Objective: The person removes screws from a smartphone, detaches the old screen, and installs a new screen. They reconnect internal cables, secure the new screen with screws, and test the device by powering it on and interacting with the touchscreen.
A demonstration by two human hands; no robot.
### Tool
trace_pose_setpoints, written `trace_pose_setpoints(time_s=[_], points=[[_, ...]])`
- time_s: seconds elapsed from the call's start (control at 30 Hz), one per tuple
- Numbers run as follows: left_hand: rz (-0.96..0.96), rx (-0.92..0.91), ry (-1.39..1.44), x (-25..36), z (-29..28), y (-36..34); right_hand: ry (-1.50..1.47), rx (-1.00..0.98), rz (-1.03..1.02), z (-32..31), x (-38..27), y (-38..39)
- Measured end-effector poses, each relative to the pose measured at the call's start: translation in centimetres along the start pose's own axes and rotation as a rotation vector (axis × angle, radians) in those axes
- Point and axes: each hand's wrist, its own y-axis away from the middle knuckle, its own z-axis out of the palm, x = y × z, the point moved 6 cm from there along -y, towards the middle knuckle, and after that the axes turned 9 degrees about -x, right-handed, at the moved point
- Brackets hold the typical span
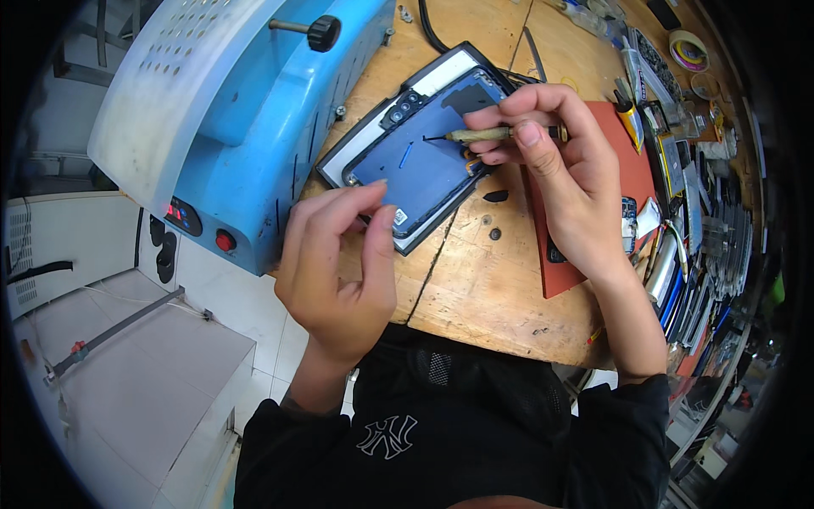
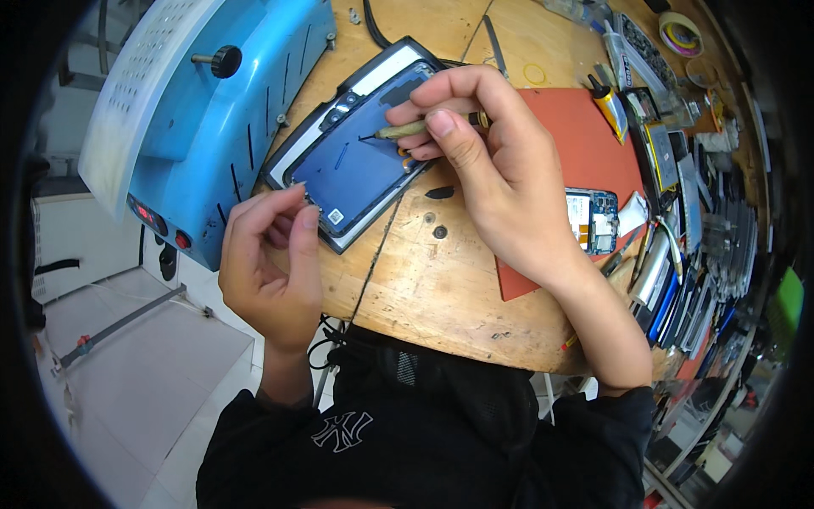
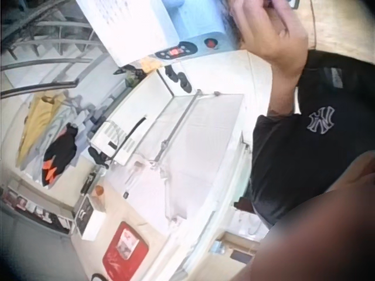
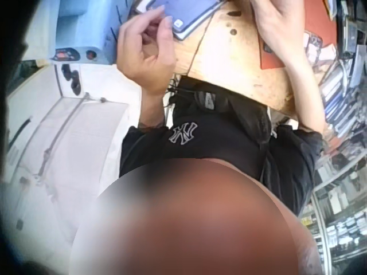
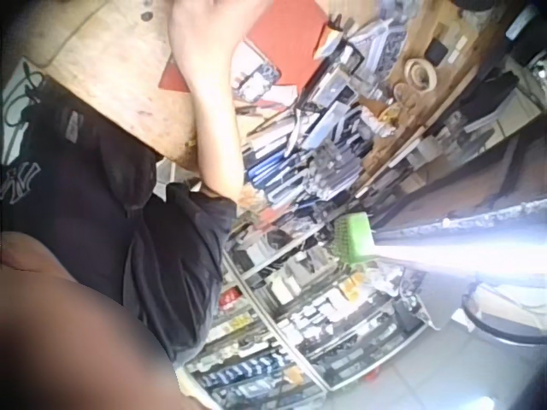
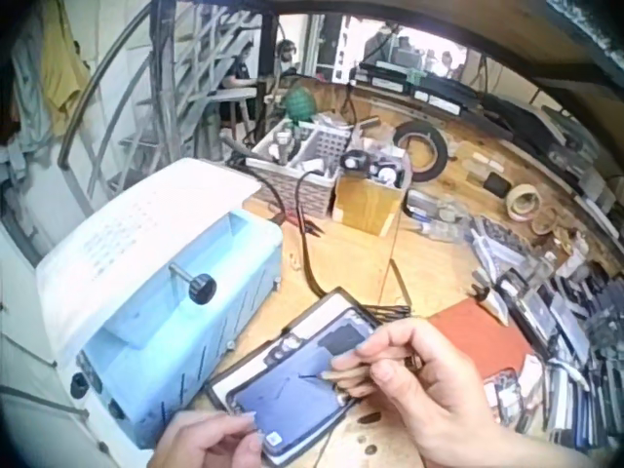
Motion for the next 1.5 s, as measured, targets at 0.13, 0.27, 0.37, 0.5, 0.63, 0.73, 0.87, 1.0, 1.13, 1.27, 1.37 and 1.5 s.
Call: trace_pose_setpoints(time_s=[0.13, 0.27, 0.37, 0.5, 0.63, 0.73, 0.87, 1.0, 1.13, 1.27, 1.37, 1.5], points=[[-0.002, -0.019, 0.019, 0.0, 0.2, 0.0, -0.044, -0.001, -0.013, 0.5, 0.1, -0.3], [-0.026, -0.031, 0.068, 0.0, 0.2, -0.1, -0.036, 0.047, -0.053, -0.5, -0.6, 0.1], [-0.073, -0.089, 0.162, 0.6, 0.7, -0.6, -0.044, 0.182, -0.08, -2.2, -2.3, 2.3], [-0.151, -0.333, 0.362, 2.8, 3.6, -0.7, -0.019, 0.222, -0.077, -2.7, -4.3, 7.2], [-0.025, -0.487, 0.509, 4.9, 6.6, -0.6, -0.1, 0.306, -0.045, -3.3, -4.1, 11.5], [-0.067, -0.566, 0.565, 5.6, 8.1, 0.2, -0.111, 0.351, -0.052, -4.1, -3.5, 13.7], [-0.241, -0.714, 0.682, 6.6, 10.3, 1.7, -0.125, 0.374, -0.085, -5.5, -3.2, 16.1], [-0.52, -0.78, 0.998, 7.4, 12.7, 2.7, -0.152, 0.44, -0.107, -6.6, -2.4, 17.6], [-0.571, -0.726, 1.032, 7.3, 14.1, 2.5, -0.115, 0.499, -0.127, -7.5, -1.6, 18.1], [-0.471, -0.694, 0.889, 7.3, 14.3, 2.3, -0.126, 0.555, -0.125, -8.1, -1.3, 18.3], [-0.489, -0.677, 0.919, 7.2, 14.1, 2.4, -0.125, 0.55, -0.139, -8.0, -1.5, 18.4], [-0.573, -0.721, 1.019, 7.0, 14.3, 2.8, -0.135, 0.543, -0.112, -7.5, -1.5, 18.2]])
